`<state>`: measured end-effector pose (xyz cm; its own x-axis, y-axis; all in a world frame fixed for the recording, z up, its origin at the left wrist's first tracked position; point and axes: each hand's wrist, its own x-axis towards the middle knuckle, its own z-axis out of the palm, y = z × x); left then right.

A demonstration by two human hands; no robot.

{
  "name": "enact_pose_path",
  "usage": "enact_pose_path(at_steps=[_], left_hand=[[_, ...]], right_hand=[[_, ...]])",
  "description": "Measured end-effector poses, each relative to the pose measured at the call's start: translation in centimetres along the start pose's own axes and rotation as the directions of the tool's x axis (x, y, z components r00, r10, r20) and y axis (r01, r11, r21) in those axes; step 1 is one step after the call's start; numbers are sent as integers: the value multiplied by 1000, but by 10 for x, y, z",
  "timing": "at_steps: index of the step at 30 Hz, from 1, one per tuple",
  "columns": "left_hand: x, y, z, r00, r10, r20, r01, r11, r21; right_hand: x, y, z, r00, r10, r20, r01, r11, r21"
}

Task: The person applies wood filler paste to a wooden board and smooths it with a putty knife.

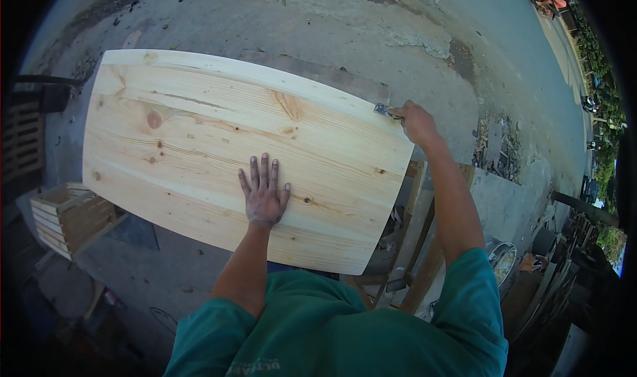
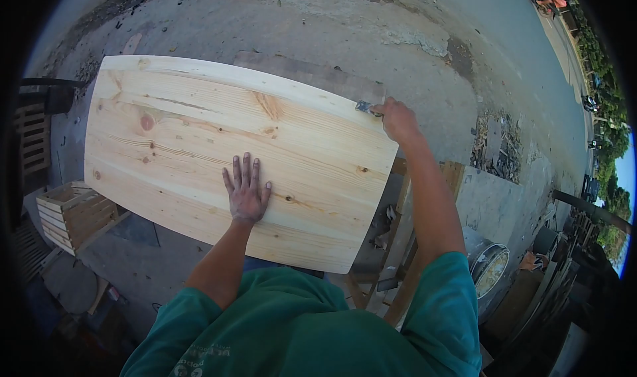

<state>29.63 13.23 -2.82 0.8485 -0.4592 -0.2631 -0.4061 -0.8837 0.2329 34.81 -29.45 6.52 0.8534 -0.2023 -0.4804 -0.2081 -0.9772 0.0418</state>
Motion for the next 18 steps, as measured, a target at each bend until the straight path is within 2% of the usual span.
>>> enact_pose_path(at_steps=[2, 5, 8, 14, 17, 18], left_hand=[[0, 0, 0, 1000, -1, 2, 1, 1000, 4], [1, 2, -1, 1000, -6, 7, 6, 1000, 6], [1, 2, -2, 1000, -7, 2, 7, 1000, -6], [0, 0, 0, 1000, -1, -1, 1, 1000, -1], [1, 1, 0, 1000, -6, -5, 6, 1000, -2], [0, 1, 0, 1000, -5, -5, 5, 1000, -4]], right_hand=[[-9, -1, -14, 999, 34, 29, -34, 999, -16], [-13, 8, -5, 998, 31, -62, -16, 972, 234], [-14, -5, 14, 992, 45, -115, -7, 950, 314], [-12, -8, 35, 975, 164, -148, -116, 951, 286], [-12, -8, 16, 974, 110, -197, -46, 952, 304], [-12, -11, 7, 980, 54, -190, -6, 969, 248]])
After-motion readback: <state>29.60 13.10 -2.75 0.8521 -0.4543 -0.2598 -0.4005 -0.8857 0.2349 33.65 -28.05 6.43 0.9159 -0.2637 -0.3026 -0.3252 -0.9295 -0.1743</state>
